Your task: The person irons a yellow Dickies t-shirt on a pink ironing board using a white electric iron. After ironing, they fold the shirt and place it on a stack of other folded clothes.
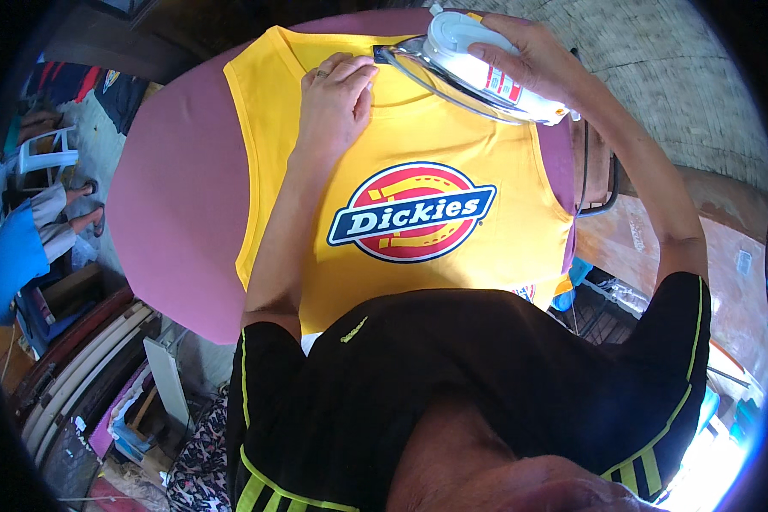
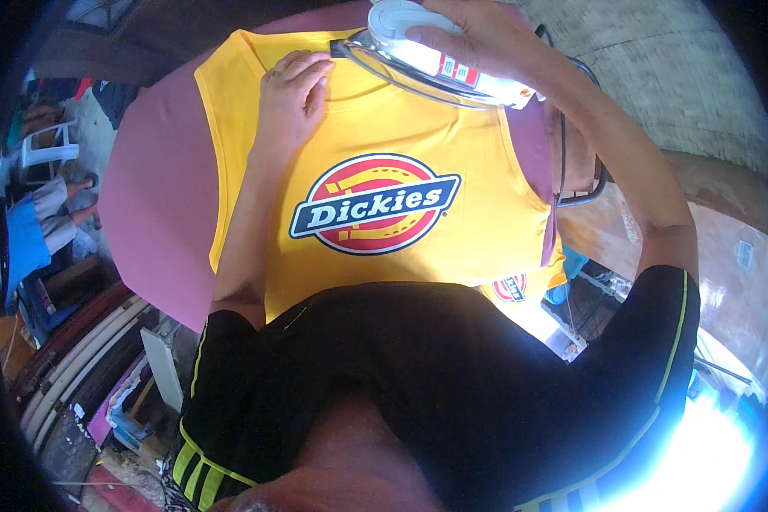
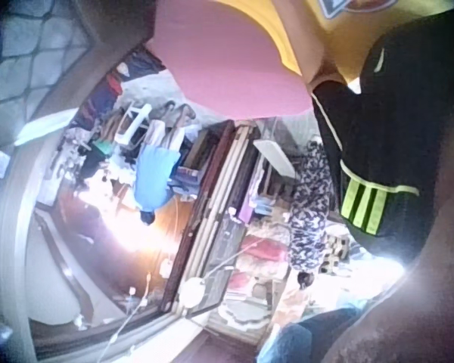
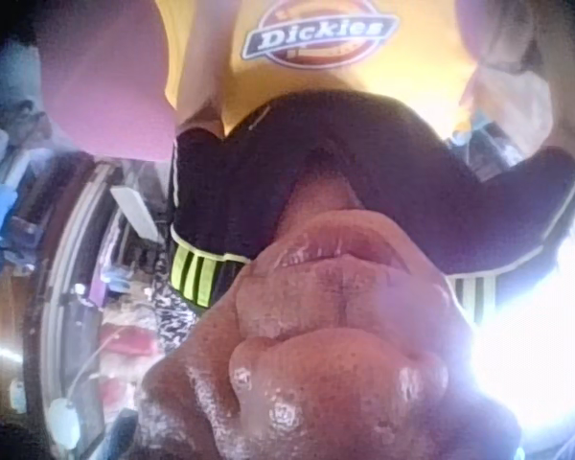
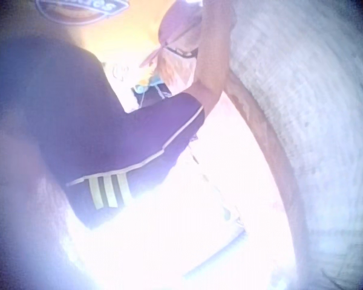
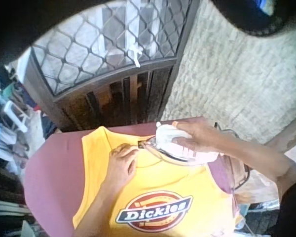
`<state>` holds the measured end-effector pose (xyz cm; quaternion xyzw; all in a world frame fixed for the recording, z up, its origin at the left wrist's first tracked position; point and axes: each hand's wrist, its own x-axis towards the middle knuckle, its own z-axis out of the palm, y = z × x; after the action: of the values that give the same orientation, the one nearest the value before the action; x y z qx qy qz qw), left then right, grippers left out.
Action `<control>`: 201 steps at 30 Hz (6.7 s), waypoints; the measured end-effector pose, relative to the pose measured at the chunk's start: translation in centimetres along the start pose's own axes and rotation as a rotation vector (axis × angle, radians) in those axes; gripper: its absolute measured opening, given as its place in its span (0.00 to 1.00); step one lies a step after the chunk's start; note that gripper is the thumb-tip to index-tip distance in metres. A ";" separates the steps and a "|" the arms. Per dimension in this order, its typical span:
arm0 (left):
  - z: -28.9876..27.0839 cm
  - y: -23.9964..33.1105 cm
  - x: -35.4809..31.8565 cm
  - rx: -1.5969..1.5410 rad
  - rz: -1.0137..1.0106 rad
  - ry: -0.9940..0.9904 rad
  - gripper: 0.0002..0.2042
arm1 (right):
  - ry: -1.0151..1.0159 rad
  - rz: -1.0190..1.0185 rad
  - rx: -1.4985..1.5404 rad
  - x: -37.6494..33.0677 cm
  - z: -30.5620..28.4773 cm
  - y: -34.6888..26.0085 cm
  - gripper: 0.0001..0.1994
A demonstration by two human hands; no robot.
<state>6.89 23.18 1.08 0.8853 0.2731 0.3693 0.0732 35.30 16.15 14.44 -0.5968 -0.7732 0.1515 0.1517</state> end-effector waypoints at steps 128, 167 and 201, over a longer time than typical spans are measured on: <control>-15.8 14.1 -27.5 0.472 -1.200 0.297 0.09 | -0.634 -1.103 0.172 10.6 12.6 -25.4 0.15; -1.2 15.8 -9.0 0.204 -0.389 0.048 0.20 | -0.074 -0.263 -0.044 -7.3 -1.6 2.0 0.19; -2.0 0.6 -6.5 0.500 -0.431 -0.097 0.31 | -0.185 -0.004 -0.035 -3.3 1.5 -3.1 0.23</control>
<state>2.01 19.02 -1.28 0.8143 0.5325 0.2240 -0.0570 32.81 12.10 14.18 -0.5814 -0.7875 0.1924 0.0694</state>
